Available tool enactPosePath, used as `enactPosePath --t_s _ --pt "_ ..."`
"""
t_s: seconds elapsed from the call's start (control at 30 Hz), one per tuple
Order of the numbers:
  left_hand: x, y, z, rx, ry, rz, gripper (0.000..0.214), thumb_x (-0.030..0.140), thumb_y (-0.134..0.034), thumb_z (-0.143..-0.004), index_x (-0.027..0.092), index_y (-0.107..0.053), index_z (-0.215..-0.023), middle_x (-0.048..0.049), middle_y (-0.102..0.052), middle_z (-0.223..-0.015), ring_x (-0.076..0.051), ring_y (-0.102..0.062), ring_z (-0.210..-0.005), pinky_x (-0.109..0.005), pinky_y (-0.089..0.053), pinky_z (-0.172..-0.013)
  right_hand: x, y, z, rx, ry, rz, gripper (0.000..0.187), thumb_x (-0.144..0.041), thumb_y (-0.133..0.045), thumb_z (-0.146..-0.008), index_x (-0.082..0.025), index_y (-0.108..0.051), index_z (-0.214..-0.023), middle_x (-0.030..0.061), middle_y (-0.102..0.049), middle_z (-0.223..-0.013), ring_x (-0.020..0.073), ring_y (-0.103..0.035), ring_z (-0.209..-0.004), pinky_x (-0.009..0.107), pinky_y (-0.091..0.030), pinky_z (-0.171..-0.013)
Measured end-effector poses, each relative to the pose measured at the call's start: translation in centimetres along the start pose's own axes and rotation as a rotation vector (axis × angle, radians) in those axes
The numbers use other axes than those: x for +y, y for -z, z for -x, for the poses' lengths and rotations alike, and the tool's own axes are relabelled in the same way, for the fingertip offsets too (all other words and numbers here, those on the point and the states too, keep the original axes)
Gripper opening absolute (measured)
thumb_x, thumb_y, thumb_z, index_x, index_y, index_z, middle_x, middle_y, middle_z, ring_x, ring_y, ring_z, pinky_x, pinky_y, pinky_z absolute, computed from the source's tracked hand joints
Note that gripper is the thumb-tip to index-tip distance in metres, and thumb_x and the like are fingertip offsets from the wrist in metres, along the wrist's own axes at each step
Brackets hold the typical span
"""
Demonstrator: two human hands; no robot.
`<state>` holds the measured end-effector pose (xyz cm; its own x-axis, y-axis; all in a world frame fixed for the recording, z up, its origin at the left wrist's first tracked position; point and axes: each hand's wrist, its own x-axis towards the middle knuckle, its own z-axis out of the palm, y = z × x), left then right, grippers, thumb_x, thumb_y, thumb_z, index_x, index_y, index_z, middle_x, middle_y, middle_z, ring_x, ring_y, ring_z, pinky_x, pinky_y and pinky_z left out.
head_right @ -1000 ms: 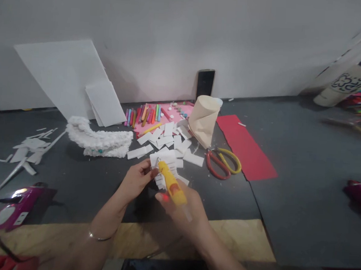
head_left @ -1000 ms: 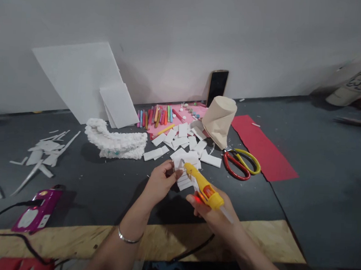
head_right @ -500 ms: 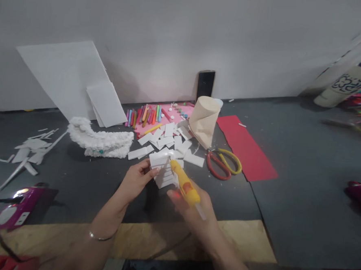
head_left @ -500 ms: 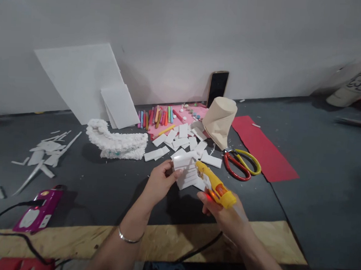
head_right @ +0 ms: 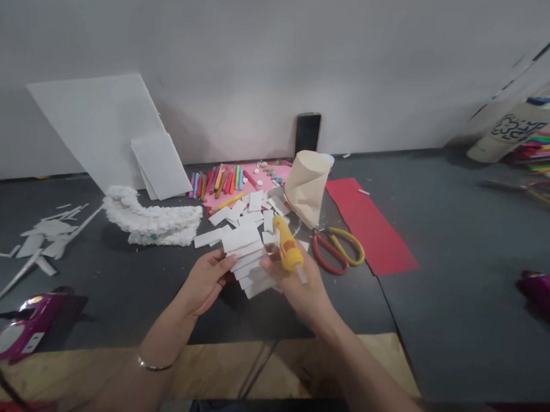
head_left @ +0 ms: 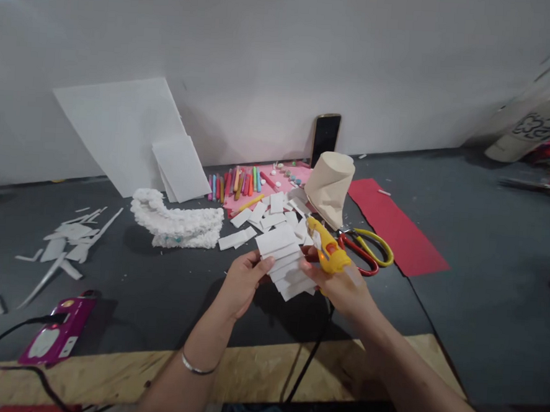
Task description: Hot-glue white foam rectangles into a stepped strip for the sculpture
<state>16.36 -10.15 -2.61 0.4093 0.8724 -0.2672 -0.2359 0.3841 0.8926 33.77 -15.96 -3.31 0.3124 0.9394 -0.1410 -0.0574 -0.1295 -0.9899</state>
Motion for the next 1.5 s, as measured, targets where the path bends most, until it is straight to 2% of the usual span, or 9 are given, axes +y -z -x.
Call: enactPosePath --t_s 0.17,0.33,0.5,0.73,1.03,1.17,1.27,1.37,1.5 --pt "0.2 0.7 -0.1 -0.098 -0.018 -0.025 0.046 0.049 -0.077 -0.075 0.013 -0.075 -0.103 -0.0128 -0.077 -0.100 -0.026 -0.071 -0.093 -0.036 -0.054 -0.083 0.8 -0.3 -0.2 0.068 0.010 -0.119 0.041 -0.044 -0.083 -0.064 -0.021 -0.065 -0.092 0.0035 -0.070 -0.083 0.0181 -0.064 -0.066 0.031 -0.053 -0.057" --pt "1.4 2.6 -0.7 0.119 -0.112 -0.111 0.035 0.043 -0.075 -0.077 0.014 -0.073 -0.097 -0.0110 -0.075 -0.103 -0.021 -0.070 -0.086 -0.029 -0.054 -0.070 1.1 1.0 -0.5 0.077 0.034 -0.038 0.039 -0.044 -0.083 -0.063 -0.020 -0.065 -0.088 0.0050 -0.072 -0.084 0.0224 -0.068 -0.074 0.033 -0.055 -0.062" --pt "2.2 3.5 -1.0 0.240 -0.229 -0.122 0.050 0.033 -0.078 -0.074 0.022 -0.056 -0.117 -0.0057 -0.076 -0.092 -0.018 -0.070 -0.077 -0.029 -0.052 -0.070 1.2 1.2 -0.5 0.024 -0.024 0.063 0.037 -0.043 -0.079 -0.066 -0.020 -0.063 -0.090 0.0065 -0.074 -0.087 0.0249 -0.069 -0.076 0.036 -0.057 -0.064" --pt "1.9 3.3 -0.8 0.245 -0.212 -0.278 0.027 0.038 -0.080 -0.070 0.017 -0.066 -0.079 0.0015 -0.063 -0.071 -0.009 -0.053 -0.062 -0.020 -0.041 -0.055 2.3 1.4 -0.5 -0.042 0.096 0.132 0.024 -0.038 -0.074 -0.075 -0.023 -0.064 -0.091 0.0048 -0.074 -0.095 0.0239 -0.070 -0.089 0.037 -0.056 -0.082" --pt "2.8 2.5 -0.5 0.292 -0.210 -0.153 0.022 0.032 -0.075 -0.070 0.017 -0.062 -0.078 -0.0009 -0.067 -0.074 -0.012 -0.059 -0.065 -0.021 -0.044 -0.057 3.4 2.0 -0.5 -0.124 0.152 0.141 0.019 -0.036 -0.071 -0.081 -0.024 -0.065 -0.094 0.0034 -0.072 -0.097 0.0226 -0.069 -0.090 0.034 -0.055 -0.079" --pt "4.0 2.6 -0.3 0.251 -0.126 0.025 0.017 0.031 -0.061 -0.074 0.018 -0.054 -0.083 -0.0085 -0.073 -0.090 -0.016 -0.065 -0.063 -0.019 -0.034 -0.040 3.3 1.9 -0.5 -0.126 0.148 0.121 0.019 -0.033 -0.072 -0.080 -0.023 -0.065 -0.095 0.0039 -0.072 -0.097 0.0227 -0.069 -0.090 0.034 -0.055 -0.078" --pt "4.7 2.9 0.0 0.194 -0.065 0.108 0.013 0.030 -0.055 -0.074 0.017 -0.053 -0.075 -0.0053 -0.066 -0.074 -0.008 -0.048 -0.043 -0.019 -0.021 -0.033 3.0 1.9 -0.3 -0.124 0.129 0.109 0.020 -0.034 -0.071 -0.080 -0.023 -0.065 -0.095 0.0039 -0.072 -0.096 0.0232 -0.069 -0.090 0.035 -0.055 -0.079" --pt "5.1 2.9 0.3 0.108 -0.082 0.202 0.013 0.028 -0.059 -0.074 0.017 -0.052 -0.071 0.0002 -0.052 -0.066 -0.007 -0.041 -0.046 -0.018 -0.028 -0.038 2.6 1.8 -0.2 -0.125 0.124 0.100 0.020 -0.035 -0.072 -0.080 -0.023 -0.065 -0.095 0.0037 -0.072 -0.095 0.0233 -0.069 -0.090 0.036 -0.055 -0.081" --pt "4.7 2.7 0.3 0.061 -0.083 0.161 0.031 0.047 -0.061 -0.081 0.016 -0.062 -0.086 0.0003 -0.046 -0.068 -0.010 -0.041 -0.054 -0.019 -0.028 -0.041 2.5 1.8 -0.2 -0.133 0.119 0.087 0.021 -0.036 -0.072 -0.080 -0.023 -0.064 -0.094 0.0048 -0.072 -0.095 0.0240 -0.068 -0.092 0.036 -0.054 -0.080"
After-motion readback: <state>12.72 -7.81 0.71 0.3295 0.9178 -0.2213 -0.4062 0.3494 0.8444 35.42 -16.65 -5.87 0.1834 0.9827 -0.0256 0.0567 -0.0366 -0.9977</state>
